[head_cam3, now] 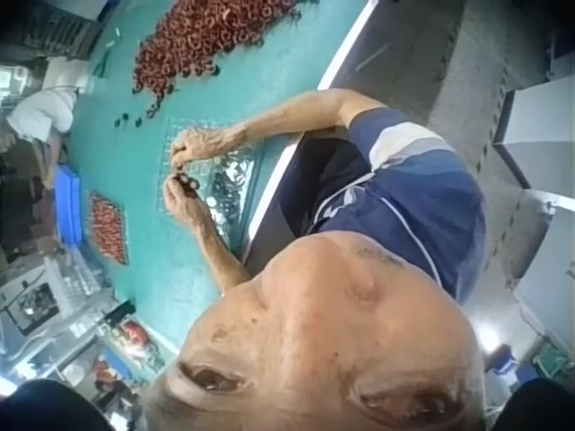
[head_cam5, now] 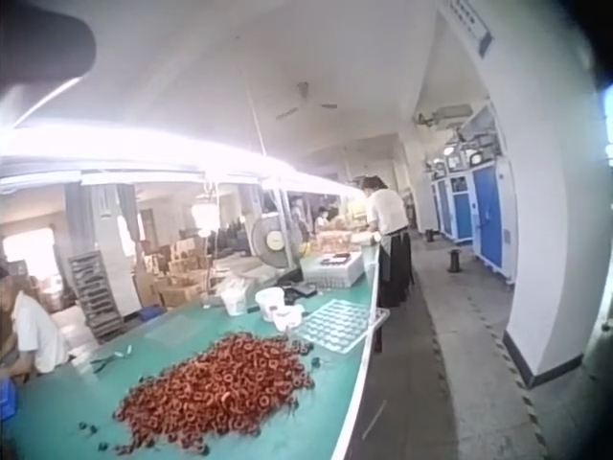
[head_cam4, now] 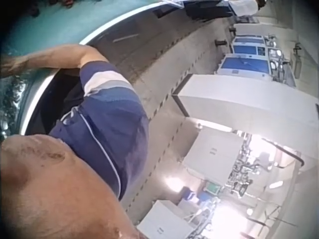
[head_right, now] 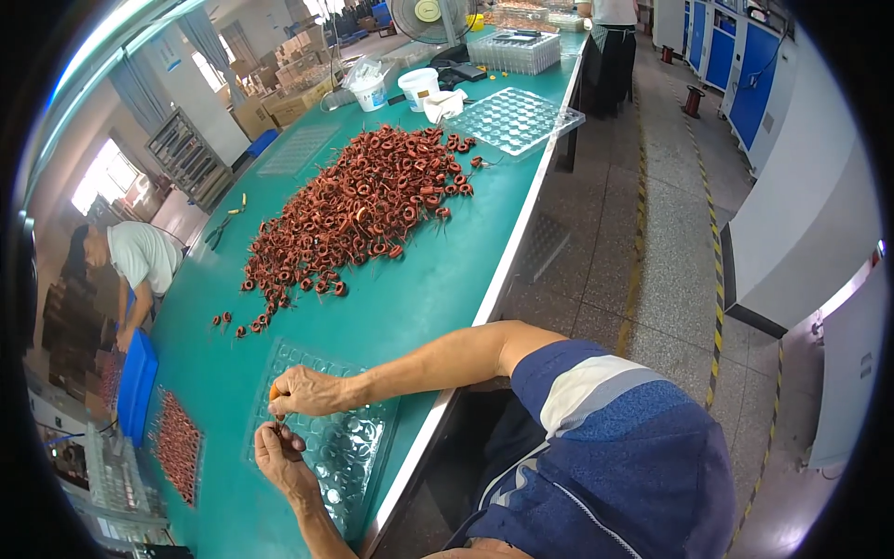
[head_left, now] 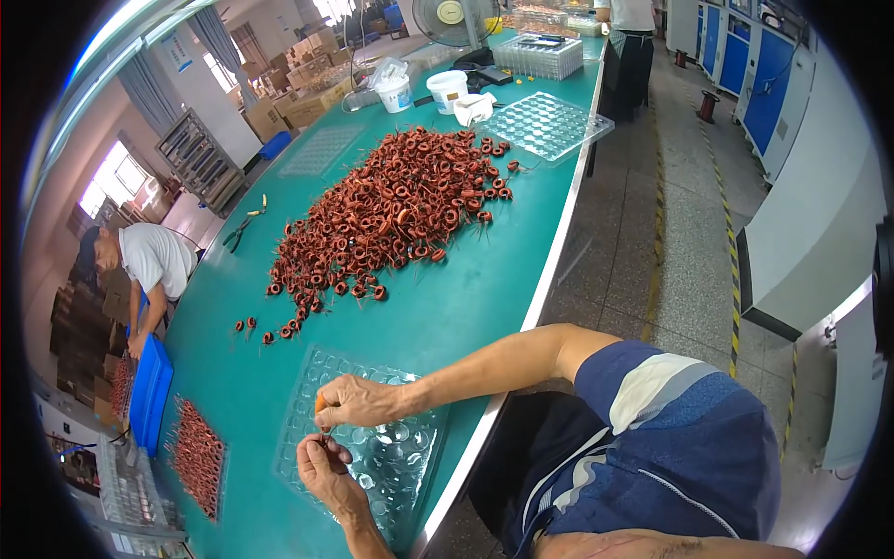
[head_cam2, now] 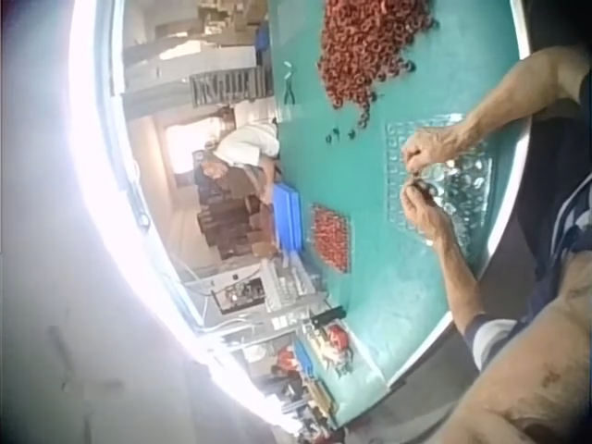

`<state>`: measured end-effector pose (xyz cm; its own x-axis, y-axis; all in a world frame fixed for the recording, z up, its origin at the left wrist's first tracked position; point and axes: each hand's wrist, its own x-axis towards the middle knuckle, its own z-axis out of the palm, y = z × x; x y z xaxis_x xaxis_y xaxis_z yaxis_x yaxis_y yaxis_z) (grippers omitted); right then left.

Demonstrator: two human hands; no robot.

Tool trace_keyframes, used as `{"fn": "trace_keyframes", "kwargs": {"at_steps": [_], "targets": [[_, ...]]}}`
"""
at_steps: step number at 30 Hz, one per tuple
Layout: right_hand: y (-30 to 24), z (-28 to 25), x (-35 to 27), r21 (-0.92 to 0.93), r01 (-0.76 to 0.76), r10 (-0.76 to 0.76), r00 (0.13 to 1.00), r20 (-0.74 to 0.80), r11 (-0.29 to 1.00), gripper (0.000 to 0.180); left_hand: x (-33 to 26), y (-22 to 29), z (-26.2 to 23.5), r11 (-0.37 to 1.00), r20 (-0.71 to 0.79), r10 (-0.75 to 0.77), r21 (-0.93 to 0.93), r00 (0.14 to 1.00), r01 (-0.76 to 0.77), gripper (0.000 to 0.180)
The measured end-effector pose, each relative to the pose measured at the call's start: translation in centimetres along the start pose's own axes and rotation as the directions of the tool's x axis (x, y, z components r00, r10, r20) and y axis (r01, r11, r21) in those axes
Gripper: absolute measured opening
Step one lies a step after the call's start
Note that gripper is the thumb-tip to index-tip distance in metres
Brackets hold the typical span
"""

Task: Picking up small copper wire induction coils from a pile and placing them into a clear plastic blister tray for organization.

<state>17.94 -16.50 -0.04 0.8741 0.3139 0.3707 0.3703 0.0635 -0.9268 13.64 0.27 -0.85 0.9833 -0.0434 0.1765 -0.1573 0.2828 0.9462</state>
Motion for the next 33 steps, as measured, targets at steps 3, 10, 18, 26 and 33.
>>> {"fn": "trace_keyframes", "kwargs": {"at_steps": [3, 10, 18, 26, 33], "targets": [[1.1, 0.2, -0.1, -0.042, 0.04, -0.04, 0.999, 0.01, 0.998, 0.039, 0.1, -0.2, -0.5, 0.996, -0.03, -0.031, 0.085, 0.999, 0.034, 0.018], [1.2, -0.1, -0.9, -0.009, -0.033, 0.034, 0.995, 0.097, 0.999, 0.05, -0.1, 0.7, -0.5, 0.999, -0.043, -0.016, -0.032, 0.999, 0.014, 0.021], [-1.0, 0.7, -1.4, 0.004, 0.038, -0.038, 0.998, 0.06, 0.999, 0.038, -0.9, 0.7, 0.0, 0.961, 0.072, 0.091, 0.254, 0.993, -0.106, 0.023], [-1.4, -1.0, -0.5, 0.065, -0.178, 0.176, 0.984, 0.036, 0.982, 0.037, -0.7, 0.8, 0.0, 0.989, 0.059, 0.004, 0.149, 0.998, -0.013, 0.017], [-1.5, -1.2, -0.5, 0.161, -0.165, 0.148, 0.983, 0.111, 0.973, 0.026, -1.3, 0.5, -0.2, 0.984, 0.157, -0.16, 0.106, 0.975, 0.144, 0.041]]}}
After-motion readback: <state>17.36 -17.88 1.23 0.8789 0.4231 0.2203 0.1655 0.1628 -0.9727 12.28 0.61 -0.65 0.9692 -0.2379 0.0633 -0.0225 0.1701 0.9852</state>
